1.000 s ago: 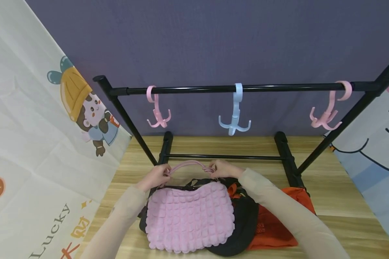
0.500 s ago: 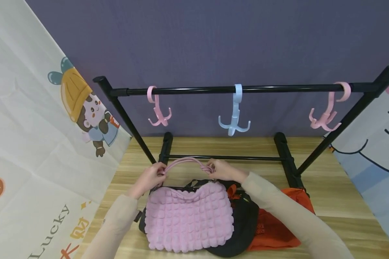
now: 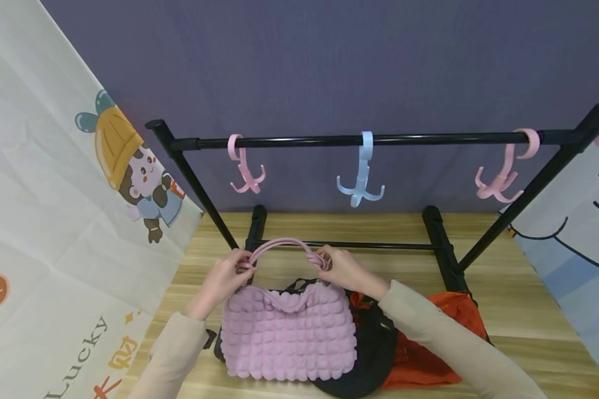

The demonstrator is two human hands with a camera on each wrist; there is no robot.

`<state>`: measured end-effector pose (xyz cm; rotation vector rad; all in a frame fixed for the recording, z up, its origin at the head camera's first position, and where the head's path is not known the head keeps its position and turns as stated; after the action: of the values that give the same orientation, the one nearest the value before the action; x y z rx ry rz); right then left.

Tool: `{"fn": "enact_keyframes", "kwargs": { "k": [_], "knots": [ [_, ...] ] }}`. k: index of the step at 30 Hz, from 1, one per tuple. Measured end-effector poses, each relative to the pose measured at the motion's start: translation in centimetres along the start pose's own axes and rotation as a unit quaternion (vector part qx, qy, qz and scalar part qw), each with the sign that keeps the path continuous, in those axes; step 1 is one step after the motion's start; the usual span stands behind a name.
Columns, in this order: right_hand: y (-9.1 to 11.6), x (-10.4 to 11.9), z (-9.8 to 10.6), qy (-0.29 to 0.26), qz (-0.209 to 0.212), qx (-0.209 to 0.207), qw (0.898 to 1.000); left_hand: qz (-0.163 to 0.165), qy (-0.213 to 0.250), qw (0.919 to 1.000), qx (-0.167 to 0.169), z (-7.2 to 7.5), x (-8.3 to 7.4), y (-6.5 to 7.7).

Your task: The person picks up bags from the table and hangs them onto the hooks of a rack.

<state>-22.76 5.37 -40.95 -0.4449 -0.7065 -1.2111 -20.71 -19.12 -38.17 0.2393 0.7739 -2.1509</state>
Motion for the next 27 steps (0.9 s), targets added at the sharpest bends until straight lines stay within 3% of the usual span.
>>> {"fn": "enact_keyframes", "kwargs": {
  "k": [9, 18, 27],
  "knots": [
    [1.8, 1.7, 0.8, -0.041, -0.004, -0.040, 0.998, -0.043, -0.058, 0.9957, -0.059, 2.0, -2.3, 0.0],
    [2.9, 3.5, 2.0, -0.061, 0.064, -0.125, 0.988, -0.129, -0.093, 0.9781, -0.134, 4.1, -4.0, -0.2],
    [2.8, 5.3, 2.8, -0.089, 0.093, -0.168, 0.977, -0.156, -0.121, 0.9659, -0.168, 5.7, -4.8, -0.8]
  ]
}}
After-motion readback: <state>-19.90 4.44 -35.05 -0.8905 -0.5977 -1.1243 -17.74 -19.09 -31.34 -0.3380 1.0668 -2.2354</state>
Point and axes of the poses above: each hand's wrist, its own y-axis away from the middle knuckle, its own z-axis out of the back of the hand, x = y × z, the point moved 5 cm from there along -y, towards the middle knuckle, and after that the axes turned 13 degrees about -z, right-handed, at the moved point
